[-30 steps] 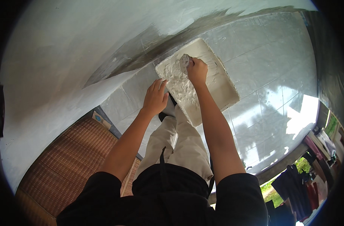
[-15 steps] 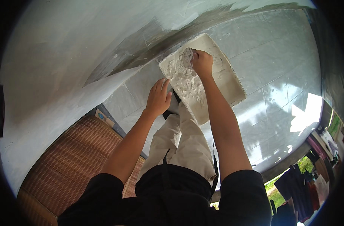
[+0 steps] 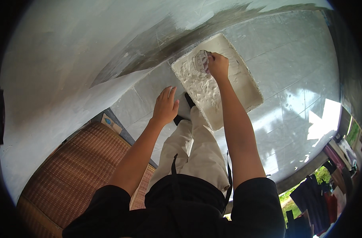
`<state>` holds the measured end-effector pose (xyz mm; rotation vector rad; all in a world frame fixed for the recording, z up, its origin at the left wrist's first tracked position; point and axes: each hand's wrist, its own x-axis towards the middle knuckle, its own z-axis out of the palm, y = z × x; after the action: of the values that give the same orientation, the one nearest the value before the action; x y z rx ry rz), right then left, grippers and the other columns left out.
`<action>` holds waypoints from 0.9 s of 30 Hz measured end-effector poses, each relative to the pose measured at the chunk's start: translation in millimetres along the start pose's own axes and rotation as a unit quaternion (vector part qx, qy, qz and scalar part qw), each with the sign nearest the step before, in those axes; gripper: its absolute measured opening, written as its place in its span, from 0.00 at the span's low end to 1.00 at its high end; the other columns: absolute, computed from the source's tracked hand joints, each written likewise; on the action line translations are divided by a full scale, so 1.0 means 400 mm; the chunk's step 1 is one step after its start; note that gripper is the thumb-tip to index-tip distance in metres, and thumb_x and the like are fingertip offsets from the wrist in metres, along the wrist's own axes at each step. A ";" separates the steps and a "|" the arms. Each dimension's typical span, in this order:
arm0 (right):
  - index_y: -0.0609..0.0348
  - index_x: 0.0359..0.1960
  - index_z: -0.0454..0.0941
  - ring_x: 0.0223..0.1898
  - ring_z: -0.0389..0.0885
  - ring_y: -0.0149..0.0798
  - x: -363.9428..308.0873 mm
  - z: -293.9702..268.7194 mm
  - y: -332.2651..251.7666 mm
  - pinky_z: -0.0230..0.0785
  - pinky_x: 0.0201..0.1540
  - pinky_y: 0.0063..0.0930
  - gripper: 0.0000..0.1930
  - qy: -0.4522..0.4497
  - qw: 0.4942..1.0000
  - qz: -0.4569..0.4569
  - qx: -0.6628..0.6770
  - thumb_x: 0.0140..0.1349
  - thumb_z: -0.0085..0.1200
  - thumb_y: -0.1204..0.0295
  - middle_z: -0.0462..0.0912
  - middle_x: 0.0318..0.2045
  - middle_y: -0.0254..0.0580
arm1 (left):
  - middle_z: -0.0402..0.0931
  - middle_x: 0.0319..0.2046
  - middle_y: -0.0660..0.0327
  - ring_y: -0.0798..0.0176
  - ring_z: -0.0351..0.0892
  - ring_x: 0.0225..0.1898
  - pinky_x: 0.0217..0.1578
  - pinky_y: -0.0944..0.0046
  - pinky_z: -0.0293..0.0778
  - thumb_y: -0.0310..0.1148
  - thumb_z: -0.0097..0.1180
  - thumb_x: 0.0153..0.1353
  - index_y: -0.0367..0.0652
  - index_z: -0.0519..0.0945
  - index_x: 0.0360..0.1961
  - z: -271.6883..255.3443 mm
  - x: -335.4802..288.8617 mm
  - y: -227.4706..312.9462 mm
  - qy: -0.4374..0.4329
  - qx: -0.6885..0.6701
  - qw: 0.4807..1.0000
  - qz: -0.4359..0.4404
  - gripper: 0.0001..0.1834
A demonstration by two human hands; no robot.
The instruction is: The person applies wall putty to a damaged exterior wall surface using a scraper.
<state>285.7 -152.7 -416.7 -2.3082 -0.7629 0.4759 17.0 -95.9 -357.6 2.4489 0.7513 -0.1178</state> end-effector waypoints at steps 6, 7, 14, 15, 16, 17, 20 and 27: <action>0.63 0.29 0.82 0.28 0.81 0.55 -0.022 -0.016 0.021 0.72 0.35 0.41 0.10 -0.045 0.999 0.024 0.018 0.54 0.58 0.67 0.81 0.24 0.55 | 0.64 0.60 0.48 0.46 0.63 0.62 0.59 0.49 0.64 0.33 0.52 0.62 0.36 0.64 0.62 0.000 -0.015 -0.003 -0.011 -0.006 1.000 -0.008 0.28; 0.63 0.29 0.82 0.28 0.81 0.55 -0.029 -0.019 0.027 0.72 0.35 0.41 0.10 -0.043 0.999 0.024 0.018 0.54 0.58 0.67 0.81 0.24 0.55 | 0.64 0.60 0.48 0.46 0.63 0.63 0.59 0.49 0.63 0.33 0.52 0.61 0.36 0.64 0.62 0.000 -0.018 -0.004 -0.010 -0.004 1.000 -0.008 0.28; 0.66 0.42 0.82 0.30 0.75 0.25 -0.085 -0.059 0.071 0.68 0.34 0.21 0.10 -0.106 0.901 0.238 0.348 0.64 0.55 0.73 0.81 0.30 0.31 | 0.64 0.60 0.48 0.46 0.63 0.63 0.60 0.49 0.63 0.32 0.53 0.61 0.35 0.64 0.62 -0.004 -0.004 0.004 -0.008 -0.006 1.000 -0.006 0.28; 0.66 0.44 0.81 0.30 0.75 0.25 -0.091 -0.071 0.063 0.68 0.35 0.20 0.10 -0.105 0.870 0.258 0.406 0.65 0.54 0.73 0.81 0.32 0.30 | 0.64 0.60 0.48 0.46 0.63 0.63 0.60 0.49 0.63 0.32 0.53 0.61 0.35 0.64 0.62 -0.005 0.000 0.006 -0.007 -0.005 1.000 -0.004 0.28; 0.66 0.44 0.81 0.30 0.75 0.25 -0.099 -0.079 0.054 0.68 0.35 0.20 0.10 -0.103 0.870 0.256 0.408 0.65 0.54 0.73 0.81 0.32 0.30 | 0.64 0.60 0.47 0.45 0.62 0.63 0.60 0.48 0.63 0.32 0.53 0.61 0.35 0.64 0.62 -0.006 0.004 0.009 -0.006 -0.007 1.000 -0.005 0.28; 0.65 0.44 0.81 0.31 0.75 0.25 -0.107 -0.084 0.042 0.69 0.36 0.20 0.10 -0.087 0.846 0.269 0.452 0.65 0.55 0.73 0.81 0.32 0.30 | 0.63 0.60 0.47 0.44 0.62 0.63 0.60 0.48 0.62 0.32 0.53 0.61 0.35 0.64 0.62 -0.008 0.007 0.013 -0.005 -0.010 1.000 -0.006 0.28; 0.62 0.45 0.80 0.31 0.76 0.25 -0.123 -0.118 0.041 0.70 0.38 0.20 0.10 -0.051 0.813 0.291 0.502 0.65 0.55 0.71 0.81 0.32 0.29 | 0.63 0.60 0.45 0.41 0.61 0.64 0.61 0.47 0.62 0.32 0.53 0.61 0.34 0.64 0.62 -0.009 0.030 0.041 0.012 -0.013 1.000 0.014 0.28; 0.55 0.39 0.78 0.32 0.77 0.24 -0.157 -0.192 -0.014 0.67 0.35 0.20 0.04 0.010 0.776 0.274 0.568 0.65 0.55 0.72 0.81 0.33 0.28 | 0.63 0.61 0.44 0.40 0.60 0.64 0.62 0.46 0.60 0.31 0.53 0.60 0.34 0.64 0.61 -0.067 0.098 0.119 0.030 -0.036 0.998 0.032 0.28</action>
<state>274.3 -224.8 -349.3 -1.2889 0.2701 0.8583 73.3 -94.5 -321.0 2.4136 0.6890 0.0067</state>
